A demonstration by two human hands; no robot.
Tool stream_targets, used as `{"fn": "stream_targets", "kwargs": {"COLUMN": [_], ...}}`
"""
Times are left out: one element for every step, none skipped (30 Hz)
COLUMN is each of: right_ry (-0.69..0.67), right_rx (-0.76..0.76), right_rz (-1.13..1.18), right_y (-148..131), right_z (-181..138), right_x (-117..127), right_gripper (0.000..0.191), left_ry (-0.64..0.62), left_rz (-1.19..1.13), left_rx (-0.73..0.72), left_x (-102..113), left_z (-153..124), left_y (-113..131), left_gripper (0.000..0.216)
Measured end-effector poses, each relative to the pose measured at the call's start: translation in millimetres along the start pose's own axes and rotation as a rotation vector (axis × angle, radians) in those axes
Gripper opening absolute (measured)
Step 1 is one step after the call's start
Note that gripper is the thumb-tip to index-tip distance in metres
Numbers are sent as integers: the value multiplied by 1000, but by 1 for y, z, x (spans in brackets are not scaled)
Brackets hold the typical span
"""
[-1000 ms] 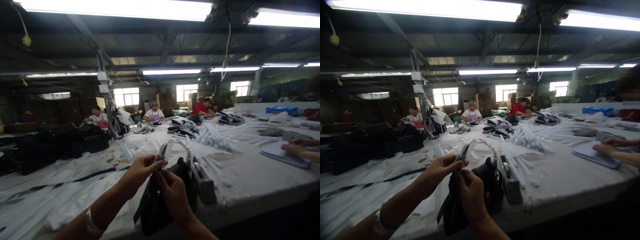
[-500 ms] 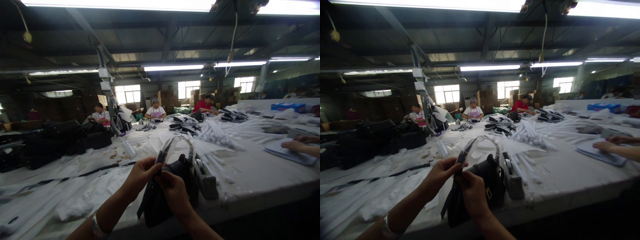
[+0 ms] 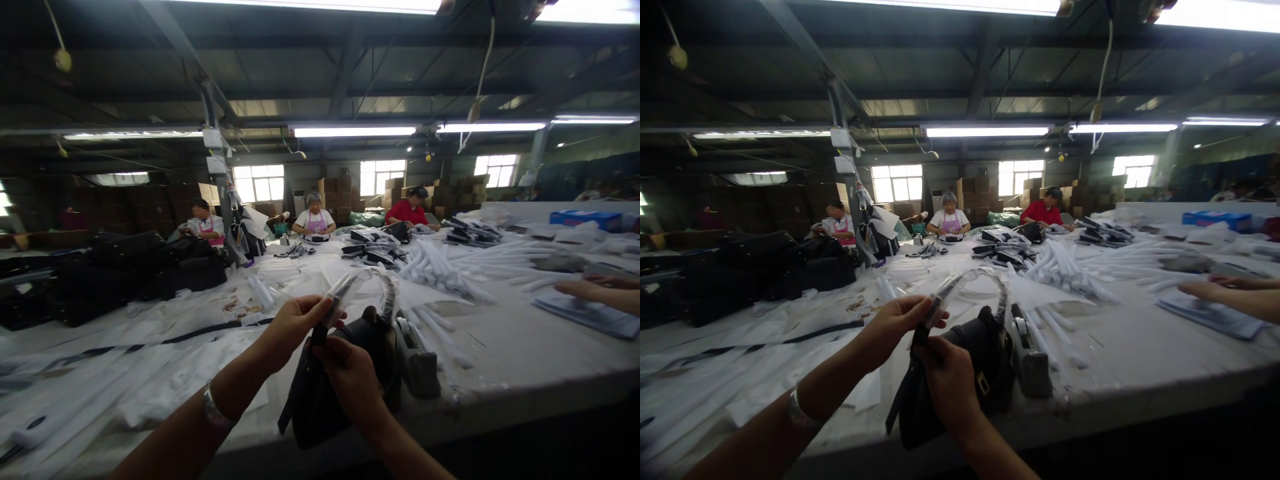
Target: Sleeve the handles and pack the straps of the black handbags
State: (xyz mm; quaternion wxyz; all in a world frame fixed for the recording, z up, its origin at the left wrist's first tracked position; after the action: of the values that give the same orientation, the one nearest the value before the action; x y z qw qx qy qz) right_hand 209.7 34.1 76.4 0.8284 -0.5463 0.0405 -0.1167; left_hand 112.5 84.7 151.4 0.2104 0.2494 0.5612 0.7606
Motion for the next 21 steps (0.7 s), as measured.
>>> {"fn": "stream_targets", "kwargs": {"right_ry": [-5, -3, 7, 17, 25, 28, 26, 20, 11, 1, -8, -17, -23, -25, -24, -16, -4, 10, 23, 33, 36], "right_rx": [1, -5, -15, -28, -40, -48, -52, -54, -51, -45, -31, -12, 11, 31, 43, 45, 38, 26, 15, 4, -7], "right_rz": [28, 56, 85, 111, 135, 151, 159, 161, 159, 151, 131, 96, 51, 7, -25, -37, -24, 10, 58, 110, 155], "right_y": [2, 5, 7, 9, 11, 11, 11, 10, 8, 7, 5, 3, 2, 1, 2, 2, 3, 3, 3, 1, -2], "right_z": [0, 1, 2, 2, 3, 4, 4, 4, 4, 3, 3, 2, 1, 1, 1, 2, 3, 4, 6, 9, 11], "right_x": [1, 2, 4, 6, 7, 8, 8, 8, 8, 7, 7, 8, 9, 11, 14, 18, 22, 27, 32, 37, 41], "right_gripper": [21, 23, 24, 25, 25, 24, 25, 26, 27, 27, 26, 24, 23, 24, 28, 32, 36, 39, 42, 46, 50], "left_ry": [12, 27, 42, 55, 66, 74, 84, 93, 99, 103, 104, 105, 102, 95, 86, 75, 65, 58, 58, 65, 70], "left_rz": [16, 23, 24, 23, 19, 13, 7, 2, -1, -1, 2, 5, 6, 6, 11, 33, 79, 145, 223, 297, 357], "left_rx": [-5, -15, -29, -43, -54, -61, -63, -57, -47, -35, -22, -10, -2, 2, -2, -13, -29, -49, -67, -79, -80], "left_x": [-2, -3, -5, -7, -8, -9, -9, -8, -6, -4, -1, 2, 6, 9, 12, 14, 16, 17, 19, 21, 24], "left_z": [1, 1, 1, -1, -4, -7, -10, -13, -15, -17, -18, -19, -19, -19, -18, -18, -19, -20, -22, -24, -27], "left_y": [1, 0, -2, -5, -9, -14, -20, -25, -30, -34, -37, -38, -39, -40, -41, -41, -42, -44, -46, -49, -52], "left_gripper": [39, 34, 30, 26, 23, 20, 18, 17, 17, 18, 20, 22, 24, 26, 28, 30, 31, 32, 31, 30, 29]}}
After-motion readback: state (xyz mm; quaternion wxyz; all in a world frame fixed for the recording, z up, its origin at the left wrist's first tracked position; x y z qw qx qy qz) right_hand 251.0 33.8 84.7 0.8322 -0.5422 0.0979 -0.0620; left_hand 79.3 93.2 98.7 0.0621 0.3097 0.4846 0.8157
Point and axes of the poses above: each hand's wrist, its own z-axis towards the middle knuckle, its own x-axis out of the back of the hand, y = z × x, the point moved 5 cm from there along z, towards the middle knuckle, and after that the axes turned 4 degrees about z, right-handed, at the moved point
